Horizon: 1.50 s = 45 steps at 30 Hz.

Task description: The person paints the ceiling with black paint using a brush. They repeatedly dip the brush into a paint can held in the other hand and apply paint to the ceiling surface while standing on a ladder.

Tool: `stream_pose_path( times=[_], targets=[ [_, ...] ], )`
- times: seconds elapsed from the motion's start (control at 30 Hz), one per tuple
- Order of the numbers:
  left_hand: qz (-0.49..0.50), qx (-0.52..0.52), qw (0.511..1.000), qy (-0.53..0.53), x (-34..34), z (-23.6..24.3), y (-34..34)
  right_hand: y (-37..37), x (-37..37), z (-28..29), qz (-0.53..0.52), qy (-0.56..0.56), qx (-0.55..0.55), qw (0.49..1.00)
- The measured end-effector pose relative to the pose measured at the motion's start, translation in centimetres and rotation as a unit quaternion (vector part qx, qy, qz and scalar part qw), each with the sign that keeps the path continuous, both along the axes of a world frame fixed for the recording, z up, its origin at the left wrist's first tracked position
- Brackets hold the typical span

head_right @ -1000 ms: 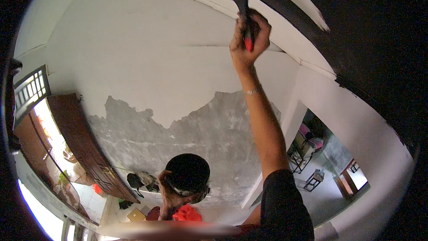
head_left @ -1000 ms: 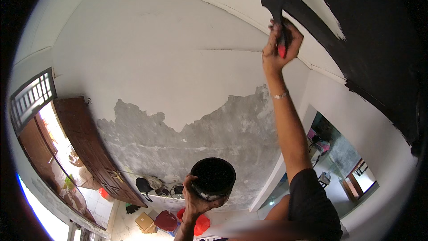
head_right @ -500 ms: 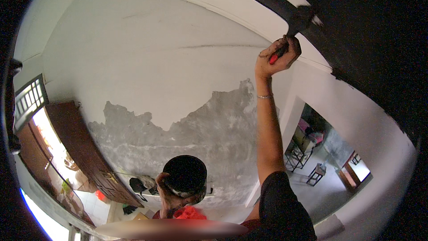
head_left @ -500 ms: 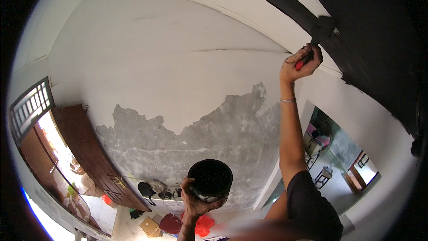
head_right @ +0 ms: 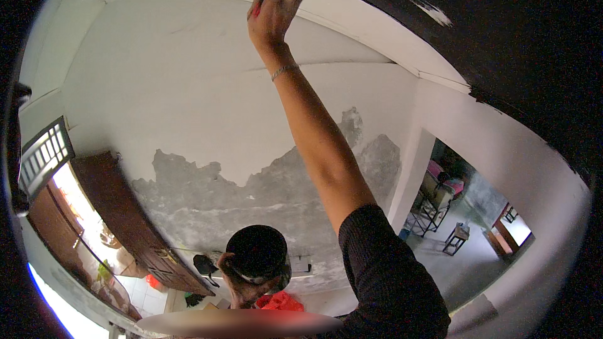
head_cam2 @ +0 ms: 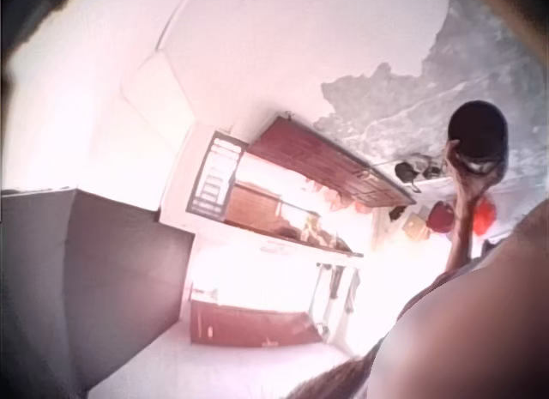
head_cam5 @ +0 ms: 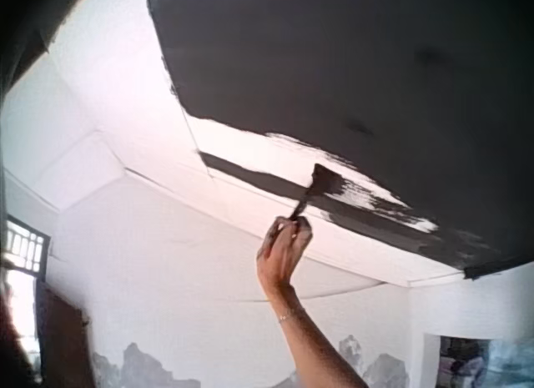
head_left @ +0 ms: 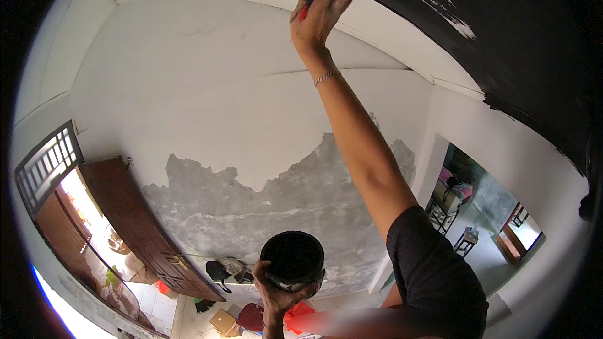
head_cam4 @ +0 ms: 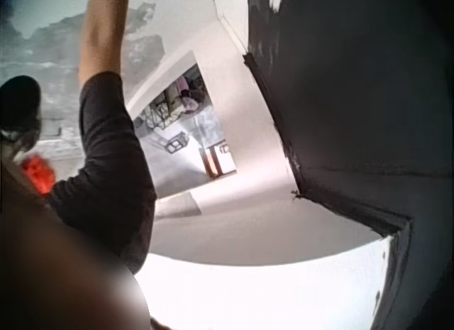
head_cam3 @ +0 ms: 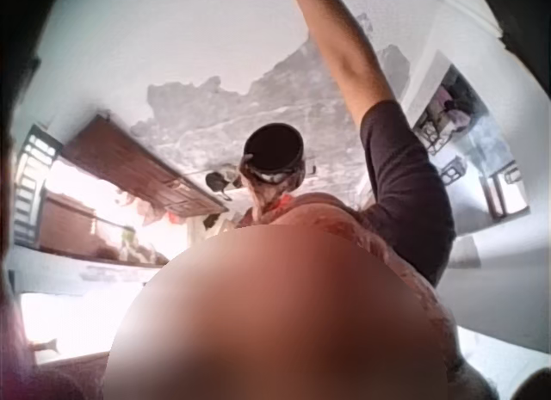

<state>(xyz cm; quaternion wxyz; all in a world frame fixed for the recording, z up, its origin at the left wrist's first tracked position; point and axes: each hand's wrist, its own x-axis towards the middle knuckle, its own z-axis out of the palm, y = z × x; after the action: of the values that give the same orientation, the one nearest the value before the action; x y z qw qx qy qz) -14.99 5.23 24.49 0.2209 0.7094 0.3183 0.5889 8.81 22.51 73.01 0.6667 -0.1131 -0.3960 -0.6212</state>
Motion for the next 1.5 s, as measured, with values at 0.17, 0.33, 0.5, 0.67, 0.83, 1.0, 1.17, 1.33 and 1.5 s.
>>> stream_pose_path(
  times=[0.17,0.33,0.5,0.67,0.83,1.0,1.17,1.33,1.5],
  targets=[
    [0.009,0.001,1.0,0.015,-0.4,0.1,-0.2,-1.9,4.0,-2.7,-0.046,-0.09,-0.037,0.994],
    [-0.013,0.012,0.999,0.03,-0.3,0.0,-0.2,-8.9,15.5,-5.2,-0.107,-0.077,-0.031,0.991],
    [-0.033,0.038,0.999,-0.016,0.2,-0.7,0.1,-12.8,21.7,-11.7,-0.098,0.041,0.005,0.994],
    [-0.02,0.029,0.999,-0.009,-0.6,-1.1,-0.5,-11.9,19.6,-11.6,-0.016,0.189,0.093,0.977],
    [-0.024,0.042,0.998,-0.046,-0.7,-1.0,-0.9,-6.3,11.3,-3.3,-0.005,0.139,0.102,0.985],
    [0.006,0.002,1.0,-0.025,-0.8,-0.8,-1.3,-0.2,2.8,-2.0,-0.003,-0.013,-0.089,0.996],
    [0.013,0.01,1.0,-0.005,-2.0,-0.3,-0.9,-2.9,5.8,-2.7,0.015,-0.076,-0.175,0.982],
    [0.016,0.039,0.999,0.025,-2.4,-0.1,-0.4,-9.2,17.3,-7.5,-0.102,-0.03,-0.061,0.992],
    [-0.015,0.046,0.999,-0.005,-2.0,0.1,-0.2,-9.4,21.7,-12.3,-0.026,0.176,0.081,0.981]
  ],
)
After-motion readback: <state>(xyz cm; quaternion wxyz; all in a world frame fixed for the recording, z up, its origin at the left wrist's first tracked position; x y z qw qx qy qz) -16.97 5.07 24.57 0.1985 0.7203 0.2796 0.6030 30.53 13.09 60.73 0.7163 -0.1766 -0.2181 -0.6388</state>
